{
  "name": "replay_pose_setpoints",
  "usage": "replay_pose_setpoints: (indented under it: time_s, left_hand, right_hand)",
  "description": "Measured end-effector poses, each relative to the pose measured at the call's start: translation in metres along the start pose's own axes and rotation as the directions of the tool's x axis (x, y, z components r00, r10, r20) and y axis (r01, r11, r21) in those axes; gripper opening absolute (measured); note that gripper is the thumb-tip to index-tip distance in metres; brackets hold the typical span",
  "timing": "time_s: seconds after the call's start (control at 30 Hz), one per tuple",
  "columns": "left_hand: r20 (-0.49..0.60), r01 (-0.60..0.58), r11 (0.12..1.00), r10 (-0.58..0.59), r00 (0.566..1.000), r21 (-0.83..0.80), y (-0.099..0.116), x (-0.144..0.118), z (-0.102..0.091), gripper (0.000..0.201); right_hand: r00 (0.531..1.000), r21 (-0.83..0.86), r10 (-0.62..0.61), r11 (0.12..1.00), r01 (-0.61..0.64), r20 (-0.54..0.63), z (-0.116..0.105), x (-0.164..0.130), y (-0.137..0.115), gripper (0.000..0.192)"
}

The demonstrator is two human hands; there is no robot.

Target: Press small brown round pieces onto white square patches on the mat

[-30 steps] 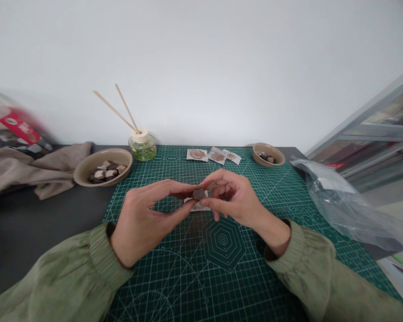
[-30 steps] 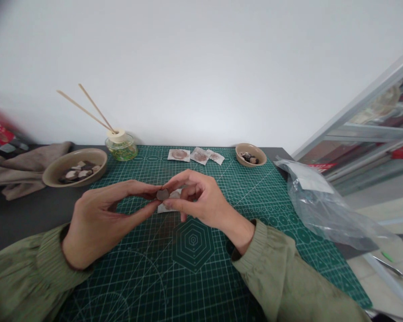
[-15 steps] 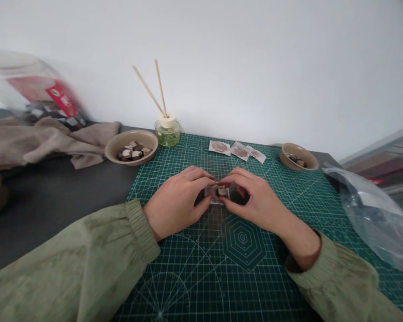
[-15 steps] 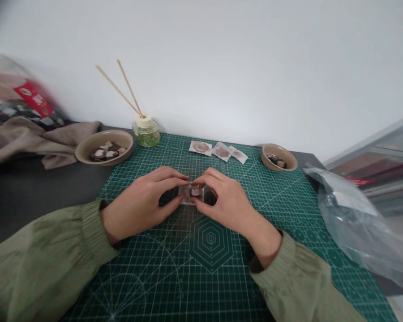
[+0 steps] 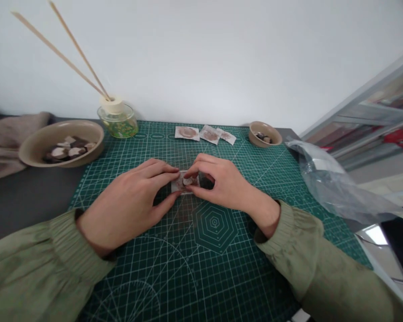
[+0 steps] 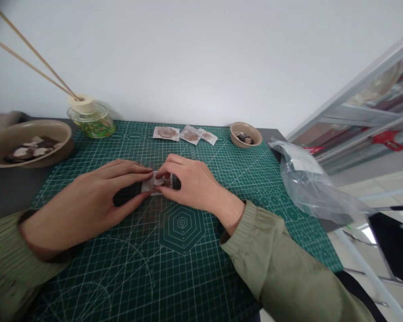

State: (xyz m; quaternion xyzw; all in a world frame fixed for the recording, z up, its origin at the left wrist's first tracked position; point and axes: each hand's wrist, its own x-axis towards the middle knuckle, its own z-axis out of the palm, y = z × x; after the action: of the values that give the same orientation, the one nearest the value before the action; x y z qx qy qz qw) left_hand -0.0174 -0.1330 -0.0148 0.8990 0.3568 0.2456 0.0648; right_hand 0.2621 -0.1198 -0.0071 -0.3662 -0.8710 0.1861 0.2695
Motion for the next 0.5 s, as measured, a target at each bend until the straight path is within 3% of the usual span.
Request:
replay_pose_setpoints:
  time_s: [0.23,0.5]
  left_hand:
    - [-0.024,-0.002,0.995,0.004,1.000,0.099,0.004,-0.002,-0.002,0.048]
    - [0.122,0.137,0.974,-0.160,0.979,0.179,0.020,0.009,-0.012,0.036]
  right_hand:
    - [0.999,-0.011,-0.024,1.000,0.024,-0.022,0.000,-0.001,0.001,0.011]
    - [0.998,-0.087,-0.055,0.995,0.054,-0.005,-0.007,0.000,0.001,0.010]
